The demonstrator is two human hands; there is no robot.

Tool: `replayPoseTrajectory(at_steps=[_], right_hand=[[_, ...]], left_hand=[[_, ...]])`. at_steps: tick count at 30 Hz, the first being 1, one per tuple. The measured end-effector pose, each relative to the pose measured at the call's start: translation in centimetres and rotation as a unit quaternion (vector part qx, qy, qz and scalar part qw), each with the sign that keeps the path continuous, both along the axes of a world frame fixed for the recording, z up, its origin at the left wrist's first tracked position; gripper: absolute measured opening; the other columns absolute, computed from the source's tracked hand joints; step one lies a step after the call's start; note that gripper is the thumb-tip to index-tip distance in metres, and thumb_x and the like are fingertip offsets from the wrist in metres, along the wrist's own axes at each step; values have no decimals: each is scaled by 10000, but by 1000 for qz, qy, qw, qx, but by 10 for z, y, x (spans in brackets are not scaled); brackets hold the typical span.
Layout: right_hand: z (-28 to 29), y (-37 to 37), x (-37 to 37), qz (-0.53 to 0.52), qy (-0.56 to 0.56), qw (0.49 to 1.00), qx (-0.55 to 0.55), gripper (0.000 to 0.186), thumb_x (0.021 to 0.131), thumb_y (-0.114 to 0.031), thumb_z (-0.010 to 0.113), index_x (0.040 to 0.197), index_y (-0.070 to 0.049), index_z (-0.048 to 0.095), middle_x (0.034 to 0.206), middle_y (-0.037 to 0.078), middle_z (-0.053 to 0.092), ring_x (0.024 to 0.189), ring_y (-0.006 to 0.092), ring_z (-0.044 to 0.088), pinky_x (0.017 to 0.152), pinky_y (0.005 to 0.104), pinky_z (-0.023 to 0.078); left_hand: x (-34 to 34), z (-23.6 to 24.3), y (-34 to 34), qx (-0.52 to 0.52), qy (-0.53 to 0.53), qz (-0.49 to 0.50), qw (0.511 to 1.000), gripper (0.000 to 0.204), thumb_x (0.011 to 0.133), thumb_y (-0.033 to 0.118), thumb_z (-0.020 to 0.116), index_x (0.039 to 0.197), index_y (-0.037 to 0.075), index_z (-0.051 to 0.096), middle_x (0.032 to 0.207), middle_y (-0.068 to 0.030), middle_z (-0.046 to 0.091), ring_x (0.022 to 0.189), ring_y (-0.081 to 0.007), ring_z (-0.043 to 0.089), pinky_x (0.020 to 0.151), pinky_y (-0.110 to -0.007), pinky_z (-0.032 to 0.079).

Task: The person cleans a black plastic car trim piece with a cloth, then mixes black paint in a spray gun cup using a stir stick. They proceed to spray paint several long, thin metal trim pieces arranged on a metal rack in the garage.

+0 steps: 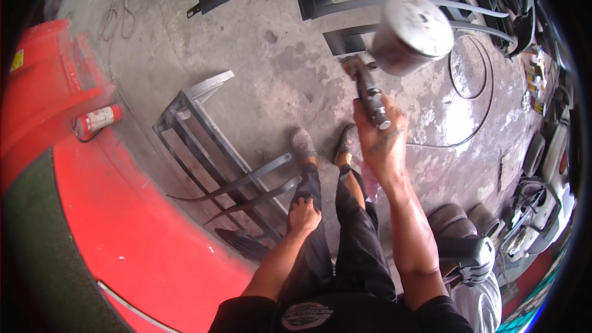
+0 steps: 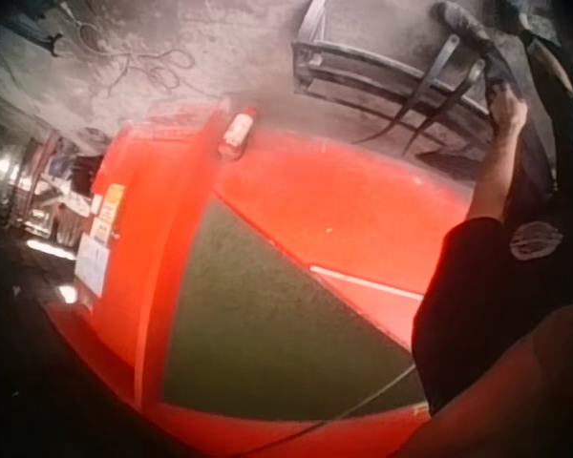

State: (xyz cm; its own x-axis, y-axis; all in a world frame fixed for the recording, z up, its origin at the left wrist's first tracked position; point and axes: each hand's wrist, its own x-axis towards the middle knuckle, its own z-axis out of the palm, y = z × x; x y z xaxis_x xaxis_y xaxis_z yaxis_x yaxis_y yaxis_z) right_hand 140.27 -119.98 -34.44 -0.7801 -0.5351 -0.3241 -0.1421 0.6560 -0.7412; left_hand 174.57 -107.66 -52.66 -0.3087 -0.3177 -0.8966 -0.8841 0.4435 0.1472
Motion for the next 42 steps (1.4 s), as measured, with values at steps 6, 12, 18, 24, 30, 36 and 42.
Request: replayPoseTrajectory(at_steps=[6, 12, 18, 24, 30, 36, 42], right_hand=[[3, -3, 11, 58, -95, 992, -61, 364, 957, -99, 715, 1296, 28, 677, 867, 254, 745, 735, 326, 756, 701, 419, 575], [11, 6, -3, -31, -60, 998, 3, 301, 992, -108, 691, 1266, 14, 673, 766, 199, 709, 637, 244, 707, 619, 410, 543], [-10, 31, -15, -85, 58, 995, -2, 214, 982, -111, 697, 1133, 41, 692, 752, 204, 704, 632, 300, 704, 609, 424, 527], [3, 11, -2, -38, 5, 999, -1, 290, 972, -80, 690, 1244, 22, 677, 771, 206, 713, 635, 298, 718, 597, 432, 541], [-2, -3, 6, 37, -66, 993, -87, 194, 951, -102, 745, 1071, 40, 691, 725, 175, 677, 647, 205, 662, 639, 390, 517], [0, -3, -9, 39, -7, 999, -17, 333, 968, -101, 700, 1278, 19, 674, 845, 244, 739, 756, 347, 764, 686, 444, 559], [-1, -4, -27, -46, 89, 995, -10, 315, 987, -128, 684, 1260, 28, 687, 808, 248, 721, 719, 356, 743, 670, 442, 549]], left_hand=[[0, -4, 0, -1, -4, -3, 1000, 454, 945, 356, 664, 1311, 88, 665, 1324, -184, 626, 1188, -389, 665, 952, -478, 592], [-1, -1, 1, -2, -5, -1, 1000, 452, 943, 353, 667, 1307, 85, 669, 1317, -176, 626, 1184, -386, 665, 946, -479, 594], [0, -3, 4, -3, 2, -3, 1000, 448, 939, 346, 670, 1298, 78, 671, 1307, -180, 626, 1177, -392, 666, 938, -483, 596], [-3, 0, 3, -4, -1, -5, 1000, 440, 941, 346, 667, 1288, 76, 673, 1309, -186, 628, 1181, -399, 664, 936, -482, 598], [-4, -1, 2, -3, -2, -14, 1000, 446, 941, 346, 664, 1298, 78, 669, 1317, -183, 628, 1184, -396, 664, 936, -479, 601], [-5, 1, 2, -3, -4, -7, 1000, 448, 938, 347, 666, 1296, 78, 669, 1310, -180, 629, 1181, -392, 665, 930, -478, 601], [-1, 0, 4, -7, 2, -6, 1000, 434, 938, 347, 663, 1279, 78, 671, 1303, -182, 627, 1174, -395, 666, 925, -479, 603]])
